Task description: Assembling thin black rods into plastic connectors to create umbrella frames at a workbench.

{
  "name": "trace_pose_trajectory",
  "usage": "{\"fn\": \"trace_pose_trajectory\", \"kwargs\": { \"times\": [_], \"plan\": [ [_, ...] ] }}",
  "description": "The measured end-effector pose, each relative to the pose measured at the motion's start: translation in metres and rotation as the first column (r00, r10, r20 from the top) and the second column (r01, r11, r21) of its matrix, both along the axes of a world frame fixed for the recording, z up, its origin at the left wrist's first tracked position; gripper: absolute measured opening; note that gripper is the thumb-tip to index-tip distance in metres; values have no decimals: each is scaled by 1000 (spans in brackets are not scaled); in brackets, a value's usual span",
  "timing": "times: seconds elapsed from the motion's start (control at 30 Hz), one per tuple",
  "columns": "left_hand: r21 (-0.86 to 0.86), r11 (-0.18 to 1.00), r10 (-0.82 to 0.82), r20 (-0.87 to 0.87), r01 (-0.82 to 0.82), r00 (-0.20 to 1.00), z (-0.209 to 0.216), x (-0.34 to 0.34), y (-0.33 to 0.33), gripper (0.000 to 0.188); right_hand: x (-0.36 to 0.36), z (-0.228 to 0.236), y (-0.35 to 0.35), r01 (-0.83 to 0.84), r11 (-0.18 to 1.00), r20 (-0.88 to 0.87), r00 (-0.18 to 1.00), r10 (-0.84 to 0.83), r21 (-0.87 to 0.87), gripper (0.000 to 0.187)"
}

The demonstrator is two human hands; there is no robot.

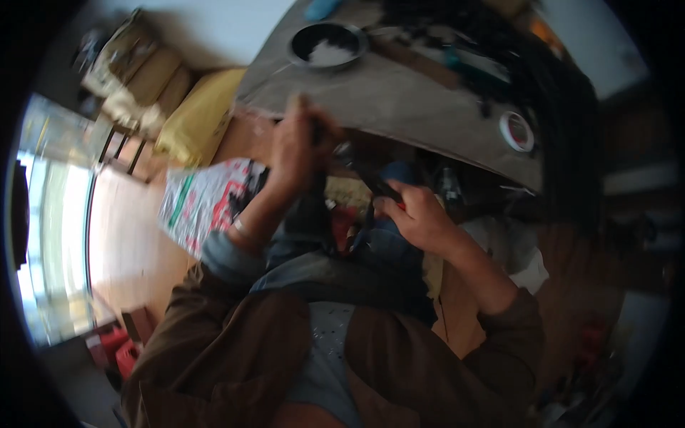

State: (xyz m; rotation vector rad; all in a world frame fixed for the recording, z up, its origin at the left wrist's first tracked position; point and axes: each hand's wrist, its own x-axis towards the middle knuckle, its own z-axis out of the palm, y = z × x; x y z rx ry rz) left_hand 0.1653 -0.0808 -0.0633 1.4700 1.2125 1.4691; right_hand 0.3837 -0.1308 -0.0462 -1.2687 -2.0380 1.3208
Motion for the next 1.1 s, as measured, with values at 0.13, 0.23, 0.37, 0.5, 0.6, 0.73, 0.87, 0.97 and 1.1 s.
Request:
{"fn": "trace_pose_trajectory", "kwargs": {
  "times": [0.13,0.23,0.37,0.5,0.6,0.73,0.87,0.97,1.1],
  "plan": [
    [-260,957,-27,374,132,927,7,-12,-11,69,56,-20,56,177,727,232,876,-424,663,26],
    [-283,945,-37,409,165,912,18,-3,-13,69,120,-1,108,435,606,315,572,-757,666,24],
    [-266,939,-95,413,219,906,21,9,-10,69,192,18,150,486,568,434,368,-822,664,37],
    [-282,936,-82,408,211,909,23,11,-7,68,194,24,162,464,659,555,359,-750,592,32],
    [-289,929,-90,427,230,900,23,10,-6,67,184,28,163,438,707,605,371,-705,555,29],
    [-304,920,-102,425,248,899,24,12,-7,66,180,21,170,402,711,620,352,-702,577,29],
    [-294,927,-95,419,234,903,23,11,-9,65,186,21,170,437,636,533,346,-772,637,30],
    [-307,913,-106,457,268,883,23,9,-9,65,207,16,177,468,586,480,336,-810,662,30],
    [-287,900,-146,512,329,846,20,5,-10,65,211,23,178,678,664,149,656,-740,315,23]
  ]
}}
